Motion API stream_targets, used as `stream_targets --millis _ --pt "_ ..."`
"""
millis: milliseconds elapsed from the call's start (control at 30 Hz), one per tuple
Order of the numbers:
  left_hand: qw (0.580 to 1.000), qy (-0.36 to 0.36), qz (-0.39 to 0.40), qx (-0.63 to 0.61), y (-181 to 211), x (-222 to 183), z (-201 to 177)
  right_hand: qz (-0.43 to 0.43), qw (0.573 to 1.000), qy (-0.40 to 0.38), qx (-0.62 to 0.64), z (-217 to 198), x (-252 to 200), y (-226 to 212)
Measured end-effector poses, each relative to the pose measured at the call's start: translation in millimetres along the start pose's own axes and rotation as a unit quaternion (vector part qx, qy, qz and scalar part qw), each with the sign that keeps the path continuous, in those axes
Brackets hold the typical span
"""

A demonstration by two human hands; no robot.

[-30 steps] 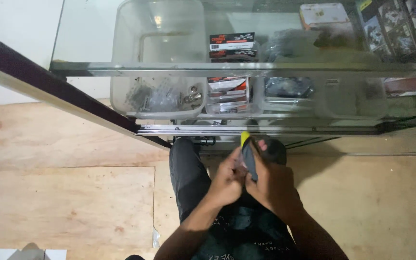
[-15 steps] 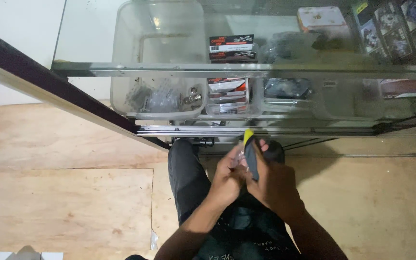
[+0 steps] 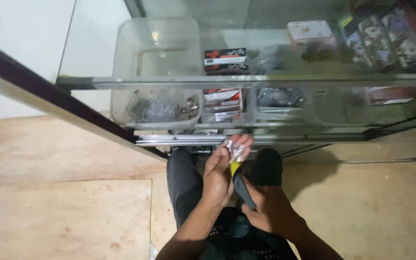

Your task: The person sits on the floor in front of a glass display cabinet and repeatedly wipes small packaged items with a yellow and black cloth. They pick up each item, wipe it, and place it back into a plastic bin on the cabinet shelf.

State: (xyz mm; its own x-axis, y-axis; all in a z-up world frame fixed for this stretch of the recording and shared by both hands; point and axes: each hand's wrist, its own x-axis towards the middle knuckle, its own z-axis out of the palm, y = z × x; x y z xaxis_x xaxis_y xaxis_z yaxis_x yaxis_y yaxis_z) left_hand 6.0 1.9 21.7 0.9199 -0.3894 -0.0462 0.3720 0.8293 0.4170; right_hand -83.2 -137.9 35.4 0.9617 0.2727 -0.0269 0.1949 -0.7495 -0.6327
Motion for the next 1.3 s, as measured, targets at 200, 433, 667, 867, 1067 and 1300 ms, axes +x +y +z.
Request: stream_targets --millis 200,433,667,867,1067,1300 --pt "0.999 0.011 -0.043 0.001 -14 -6 6 0.091 0.991 0.081 -0.047 3 -6 28" --pt "0.999 0.0 0.015 0.037 4 2 4 -0.022 0.997 0.056 -0.04 2 2 -4" --pt "1.0 -0.022 -0.017 0.006 -10 -6 20 0.033 0.988 0.135 -0.073 1 13 -1" --pt "1.0 0.018 -0.016 0.002 1 4 10 0.014 0.998 0.053 0.014 -16 3 -21" --pt "0.998 0.025 -0.064 -0.005 -7 -3 19 0.06 0.99 0.128 -0.027 -24 10 -26" --pt "0.997 0.068 -0.037 0.005 1 -2 11 0.052 0.998 -0.001 -0.035 -16 8 -22"
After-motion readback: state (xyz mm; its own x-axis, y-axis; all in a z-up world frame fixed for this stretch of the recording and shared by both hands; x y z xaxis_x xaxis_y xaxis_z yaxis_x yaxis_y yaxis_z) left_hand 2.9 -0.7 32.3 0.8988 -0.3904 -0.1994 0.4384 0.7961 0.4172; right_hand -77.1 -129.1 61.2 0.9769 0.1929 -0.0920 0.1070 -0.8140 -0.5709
